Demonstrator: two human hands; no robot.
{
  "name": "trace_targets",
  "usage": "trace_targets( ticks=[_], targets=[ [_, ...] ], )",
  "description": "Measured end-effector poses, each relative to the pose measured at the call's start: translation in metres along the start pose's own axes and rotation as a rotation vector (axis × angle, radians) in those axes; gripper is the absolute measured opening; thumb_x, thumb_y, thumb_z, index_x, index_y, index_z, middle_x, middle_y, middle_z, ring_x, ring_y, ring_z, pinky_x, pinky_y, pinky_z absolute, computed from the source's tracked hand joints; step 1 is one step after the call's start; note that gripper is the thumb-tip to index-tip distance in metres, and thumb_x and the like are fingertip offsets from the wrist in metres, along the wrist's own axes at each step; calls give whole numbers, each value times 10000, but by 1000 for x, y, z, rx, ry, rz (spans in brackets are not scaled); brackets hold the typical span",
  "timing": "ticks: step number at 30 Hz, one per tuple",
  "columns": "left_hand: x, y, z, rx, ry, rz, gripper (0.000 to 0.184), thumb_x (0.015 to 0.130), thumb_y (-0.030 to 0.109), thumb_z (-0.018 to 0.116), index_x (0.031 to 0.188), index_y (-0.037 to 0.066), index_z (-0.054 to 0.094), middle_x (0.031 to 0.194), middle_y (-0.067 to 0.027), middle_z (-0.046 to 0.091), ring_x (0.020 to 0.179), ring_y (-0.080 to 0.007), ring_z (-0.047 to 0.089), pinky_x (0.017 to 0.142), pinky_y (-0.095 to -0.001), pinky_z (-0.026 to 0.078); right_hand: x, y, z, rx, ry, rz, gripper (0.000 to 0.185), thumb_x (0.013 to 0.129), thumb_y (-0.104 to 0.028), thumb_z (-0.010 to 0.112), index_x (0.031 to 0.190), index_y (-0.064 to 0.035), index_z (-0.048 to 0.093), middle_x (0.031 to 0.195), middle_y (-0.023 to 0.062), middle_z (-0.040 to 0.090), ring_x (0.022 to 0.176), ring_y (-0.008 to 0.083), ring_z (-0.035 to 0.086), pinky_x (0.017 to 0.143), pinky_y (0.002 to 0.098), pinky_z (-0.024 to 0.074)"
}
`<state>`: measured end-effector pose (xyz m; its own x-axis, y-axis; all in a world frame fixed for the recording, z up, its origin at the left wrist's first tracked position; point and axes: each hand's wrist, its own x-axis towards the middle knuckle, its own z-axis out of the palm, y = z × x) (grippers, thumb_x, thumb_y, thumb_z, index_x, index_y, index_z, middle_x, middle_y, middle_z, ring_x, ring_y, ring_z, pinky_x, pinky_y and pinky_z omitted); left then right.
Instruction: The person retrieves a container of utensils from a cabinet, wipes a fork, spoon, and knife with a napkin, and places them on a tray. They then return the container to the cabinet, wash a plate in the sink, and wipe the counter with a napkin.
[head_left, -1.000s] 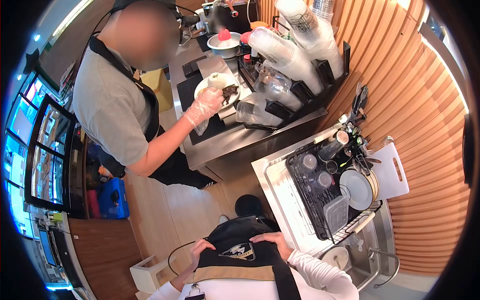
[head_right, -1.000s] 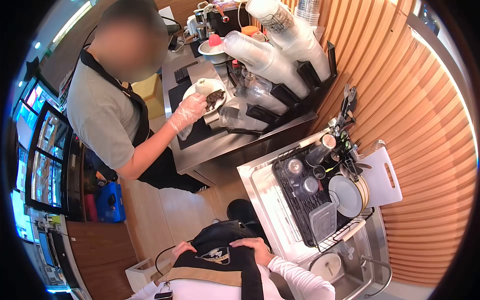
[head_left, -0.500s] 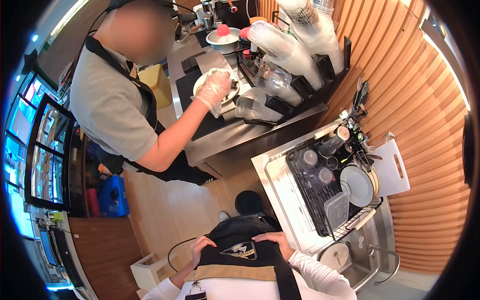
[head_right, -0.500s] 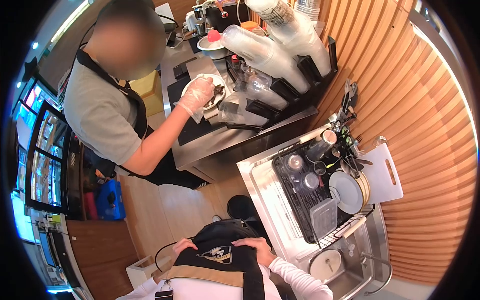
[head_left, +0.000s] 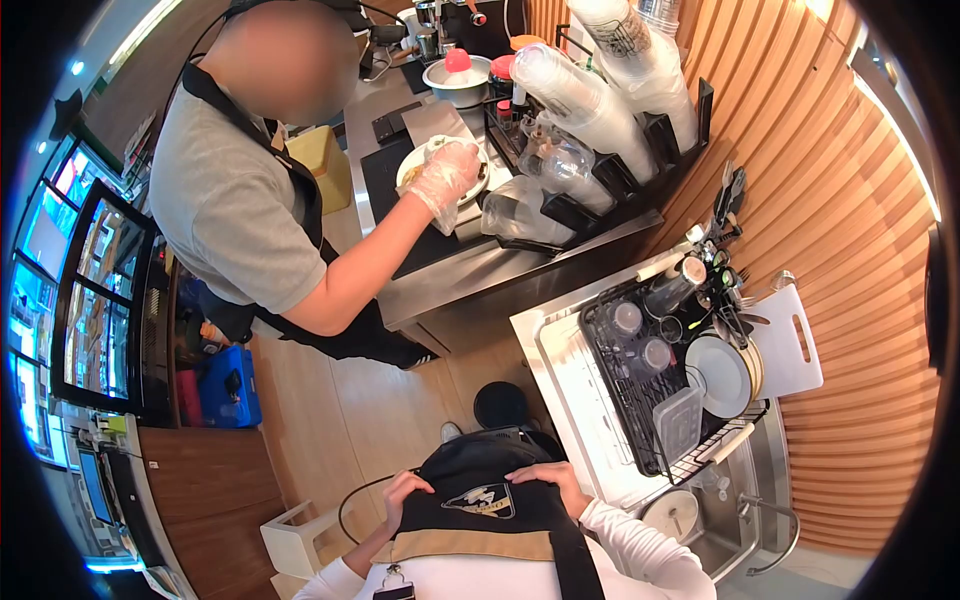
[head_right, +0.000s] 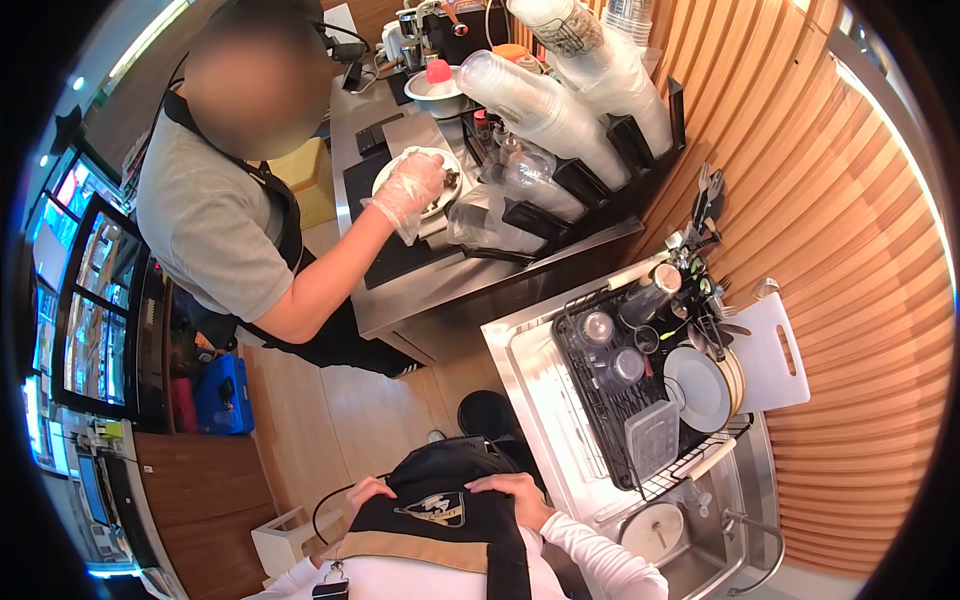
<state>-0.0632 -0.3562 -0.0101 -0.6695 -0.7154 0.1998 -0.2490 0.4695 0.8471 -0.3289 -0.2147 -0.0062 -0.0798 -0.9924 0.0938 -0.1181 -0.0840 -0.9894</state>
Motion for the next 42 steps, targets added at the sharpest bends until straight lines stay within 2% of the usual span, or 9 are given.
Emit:
trace_targets(
  ticks=[6,9,12,15,42],
  targets=[
    [-2,-2,3,6,54,-3,93,610,84,663,672,43,606,653,-58,553,636,-187,558,584,-268,420,4,0,-1,2,-7,-20,286,674,-80,690,943,1,633,996,137,653,927,261,639,834,315,492],
    [0,0,3,11,54,3,90,608,76,663,669,45,605,652,-58,556,628,-188,559,575,-268,420,5,-2,0,3,23,-30,262,667,-110,709,890,13,648,960,149,661,899,245,648,819,315,494],
    [3,4,0,7,24,1,93,605,77,668,666,47,604,653,-59,561,623,-189,561,571,-270,423,5,1,0,-8,24,-19,231,675,-79,694,881,17,649,955,149,662,890,239,650,811,309,498],
    [3,3,1,-13,47,17,100,599,80,673,663,49,603,655,-58,565,624,-188,562,572,-269,425,4,3,-1,-8,1,-5,283,672,-92,692,933,4,638,989,142,655,908,250,644,819,309,495],
    [2,-4,2,-2,89,16,83,611,89,668,639,50,599,635,-48,558,609,-182,557,562,-271,419,8,-2,4,-13,4,6,252,682,-77,676,914,11,636,982,144,656,902,247,646,816,308,498]
  ],
)
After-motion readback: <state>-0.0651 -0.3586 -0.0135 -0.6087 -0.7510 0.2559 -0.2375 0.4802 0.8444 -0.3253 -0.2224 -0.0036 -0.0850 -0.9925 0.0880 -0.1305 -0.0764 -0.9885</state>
